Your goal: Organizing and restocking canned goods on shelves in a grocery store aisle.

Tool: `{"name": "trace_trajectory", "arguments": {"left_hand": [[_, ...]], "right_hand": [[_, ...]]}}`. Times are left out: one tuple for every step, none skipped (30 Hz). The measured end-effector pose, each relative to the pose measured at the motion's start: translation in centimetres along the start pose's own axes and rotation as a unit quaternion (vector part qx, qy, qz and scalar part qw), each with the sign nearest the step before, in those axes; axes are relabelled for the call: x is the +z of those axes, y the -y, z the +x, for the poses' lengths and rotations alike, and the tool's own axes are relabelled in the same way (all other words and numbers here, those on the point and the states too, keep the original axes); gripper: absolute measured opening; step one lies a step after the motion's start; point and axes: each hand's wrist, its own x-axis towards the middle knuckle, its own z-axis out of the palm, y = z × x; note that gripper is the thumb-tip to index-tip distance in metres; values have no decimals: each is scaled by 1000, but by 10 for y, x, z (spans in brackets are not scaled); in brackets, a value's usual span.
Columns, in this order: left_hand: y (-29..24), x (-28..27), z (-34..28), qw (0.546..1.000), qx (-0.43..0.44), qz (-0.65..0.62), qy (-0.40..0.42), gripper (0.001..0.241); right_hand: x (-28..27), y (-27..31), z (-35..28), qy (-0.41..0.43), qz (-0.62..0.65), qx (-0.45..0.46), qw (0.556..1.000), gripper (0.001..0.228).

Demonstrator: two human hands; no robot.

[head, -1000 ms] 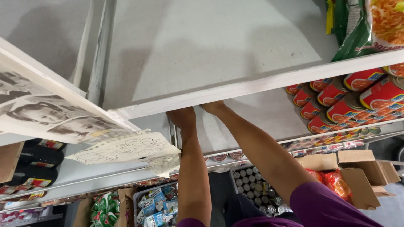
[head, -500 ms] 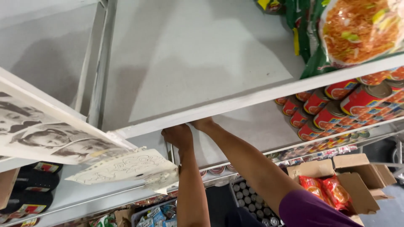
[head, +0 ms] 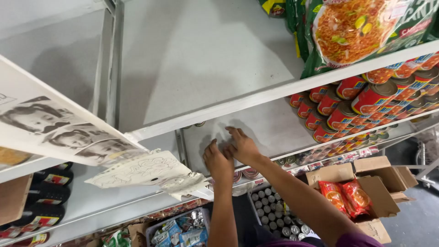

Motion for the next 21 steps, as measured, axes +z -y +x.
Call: {"name": "trace_trajectory", "arguments": {"left_hand": [[1, 2, -5, 999, 34, 11, -17, 47], [3, 5, -10, 997, 67, 23, -34, 44], [3, 4, -13, 997, 69, 22, -34, 44], [4, 4, -16, 995, 88, 24, -30, 42], [6, 1, -25, 994, 103, 29, -22, 40], [6, 0, -29, 994, 102, 30, -16, 40], [6, -2, -33, 992, 122, 37, -19, 33], [7, -4, -38, 989, 141, 43, -21, 27], [7, -3, -39, 989, 139, 43, -19, 27], [7, -1, -42, 987, 148, 56, -31, 19], [8, -1, -45, 984, 155, 70, -44, 14], [5, -2, -47, 985, 151, 72, -43, 14], [4, -4, -48, 983, 157, 78, -54, 15], [2, -6, -49, 981, 163, 84, -66, 16], [3, -5, -50, 981, 161, 84, -67, 16], [4, -3, -51, 981, 156, 94, -65, 16], [5, -1, -53, 981, 151, 105, -63, 16], [6, 0, -53, 981, 150, 105, -64, 16], [7, 1, -54, 979, 152, 117, -64, 16], [9, 3, -54, 977, 155, 129, -65, 17], [11, 6, -53, 978, 150, 129, -69, 17]], "right_hand": [[-8, 2, -11, 8, -18, -7, 1000, 69], [-16, 4, -22, 16, -36, -13, 999, 64], [-21, 3, -25, 14, -36, -13, 999, 64], [-25, 2, -27, 22, -66, -36, 997, 58], [-28, 2, -37, 34, -93, -55, 994, 53], [-28, 0, -44, 36, -92, -50, 994, 53], [-27, -1, -51, 38, -125, -80, 988, 43], [-25, -3, -58, 39, -158, -110, 980, 34], [-26, -5, -59, 42, -158, -109, 980, 34], [-26, -6, -61, 37, -177, -116, 977, 26], [-25, -7, -64, 33, -193, -124, 973, 21], [-26, -7, -66, 37, -191, -124, 973, 21], [-25, -7, -68, 26, -194, -138, 971, 21], [-25, -6, -70, 14, -196, -152, 969, 22], [-27, -6, -73, 15, -196, -154, 968, 22], [-30, -5, -76, 11, -195, -163, 967, 22], [-33, -5, -79, 7, -193, -172, 966, 23], [-36, -6, -87, 8, -193, -172, 966, 23], [-40, -8, -93, 10, -188, -181, 965, 26], [-43, -10, -100, 11, -183, -190, 964, 30], [-48, -12, -102, 15, -184, -195, 963, 30]]}}
